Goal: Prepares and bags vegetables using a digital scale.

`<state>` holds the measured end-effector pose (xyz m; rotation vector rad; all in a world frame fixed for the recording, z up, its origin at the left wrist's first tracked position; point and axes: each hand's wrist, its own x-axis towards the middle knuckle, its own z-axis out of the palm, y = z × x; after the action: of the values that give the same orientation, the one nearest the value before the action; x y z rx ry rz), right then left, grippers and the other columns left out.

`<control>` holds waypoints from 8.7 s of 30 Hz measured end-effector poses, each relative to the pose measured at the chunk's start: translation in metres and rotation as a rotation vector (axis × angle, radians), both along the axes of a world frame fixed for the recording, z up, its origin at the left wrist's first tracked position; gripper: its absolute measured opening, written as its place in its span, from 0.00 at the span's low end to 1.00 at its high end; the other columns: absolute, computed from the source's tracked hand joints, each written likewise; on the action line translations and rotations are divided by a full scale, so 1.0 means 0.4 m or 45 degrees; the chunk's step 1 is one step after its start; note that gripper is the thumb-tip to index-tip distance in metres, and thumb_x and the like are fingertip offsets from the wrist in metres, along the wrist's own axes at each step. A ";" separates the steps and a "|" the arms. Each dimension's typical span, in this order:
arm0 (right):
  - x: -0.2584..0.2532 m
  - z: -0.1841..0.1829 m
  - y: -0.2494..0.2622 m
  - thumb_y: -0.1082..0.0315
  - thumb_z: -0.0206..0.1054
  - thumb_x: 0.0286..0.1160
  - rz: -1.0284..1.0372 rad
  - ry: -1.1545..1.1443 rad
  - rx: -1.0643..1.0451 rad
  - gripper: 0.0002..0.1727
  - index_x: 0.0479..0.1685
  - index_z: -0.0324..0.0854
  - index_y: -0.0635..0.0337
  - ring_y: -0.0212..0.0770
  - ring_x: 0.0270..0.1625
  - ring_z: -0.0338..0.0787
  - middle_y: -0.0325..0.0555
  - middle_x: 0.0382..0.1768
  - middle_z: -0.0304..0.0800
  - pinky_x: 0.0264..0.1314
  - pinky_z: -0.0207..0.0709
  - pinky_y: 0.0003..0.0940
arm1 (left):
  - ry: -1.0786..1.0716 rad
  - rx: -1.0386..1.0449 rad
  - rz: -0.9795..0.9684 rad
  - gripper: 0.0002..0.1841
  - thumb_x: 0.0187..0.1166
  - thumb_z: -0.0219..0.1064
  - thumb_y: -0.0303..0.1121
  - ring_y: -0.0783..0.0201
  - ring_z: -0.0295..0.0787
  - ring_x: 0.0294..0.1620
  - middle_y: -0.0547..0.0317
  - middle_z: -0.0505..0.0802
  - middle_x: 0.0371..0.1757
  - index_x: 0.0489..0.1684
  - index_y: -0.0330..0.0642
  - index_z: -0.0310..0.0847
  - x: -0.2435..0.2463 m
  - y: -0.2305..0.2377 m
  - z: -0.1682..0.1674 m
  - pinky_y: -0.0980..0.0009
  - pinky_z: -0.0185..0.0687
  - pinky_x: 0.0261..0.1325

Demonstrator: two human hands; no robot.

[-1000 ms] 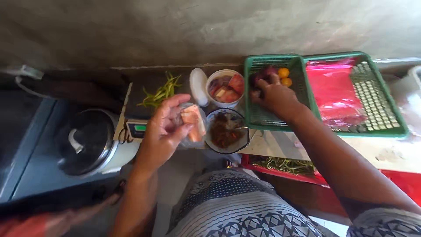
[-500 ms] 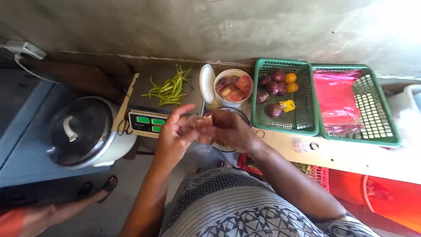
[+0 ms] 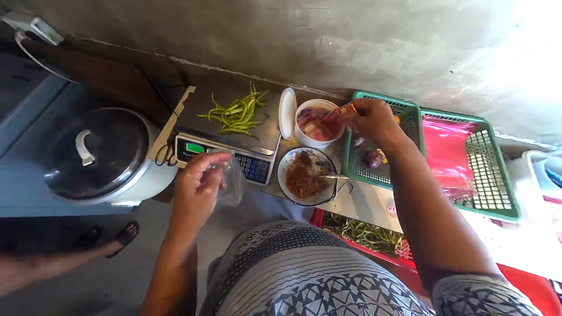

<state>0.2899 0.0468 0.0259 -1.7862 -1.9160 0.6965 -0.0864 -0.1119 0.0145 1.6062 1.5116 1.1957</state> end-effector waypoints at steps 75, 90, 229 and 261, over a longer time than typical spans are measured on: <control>-0.218 -0.066 0.176 0.82 0.72 0.65 0.412 -0.871 0.377 0.16 0.53 0.88 0.66 0.72 0.66 0.83 0.66 0.58 0.89 0.59 0.75 0.71 | 0.263 -0.247 0.378 0.13 0.79 0.62 0.27 0.63 0.85 0.46 0.46 0.87 0.53 0.54 0.36 0.89 -0.206 -0.076 -0.219 0.68 0.83 0.49; -0.160 -0.105 0.025 0.75 0.79 0.63 0.317 -1.160 -0.027 0.16 0.50 0.88 0.72 0.75 0.65 0.81 0.71 0.55 0.87 0.69 0.64 0.77 | 0.278 -0.322 0.314 0.14 0.81 0.60 0.26 0.62 0.84 0.45 0.47 0.86 0.50 0.56 0.37 0.90 -0.165 -0.039 -0.196 0.68 0.82 0.50; -0.502 -0.076 0.173 0.65 0.65 0.84 0.650 -0.838 -0.052 0.16 0.63 0.85 0.65 0.78 0.66 0.84 0.74 0.60 0.87 0.62 0.72 0.80 | 0.543 -0.739 0.309 0.18 0.87 0.56 0.32 0.48 0.86 0.69 0.40 0.85 0.70 0.67 0.37 0.85 -0.227 -0.213 -0.269 0.53 0.81 0.73; -0.405 -0.113 0.057 0.73 0.59 0.87 0.466 0.329 -0.150 0.17 0.69 0.81 0.63 0.50 0.44 0.90 0.64 0.54 0.89 0.51 0.83 0.53 | 0.703 -0.997 0.016 0.19 0.87 0.60 0.38 0.41 0.84 0.71 0.39 0.81 0.76 0.68 0.35 0.84 -0.200 -0.221 -0.315 0.43 0.80 0.71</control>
<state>0.1278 0.0694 -0.0193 -1.3373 -2.0725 1.1261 -0.1664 -0.2002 -0.1114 1.3976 1.9817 0.0689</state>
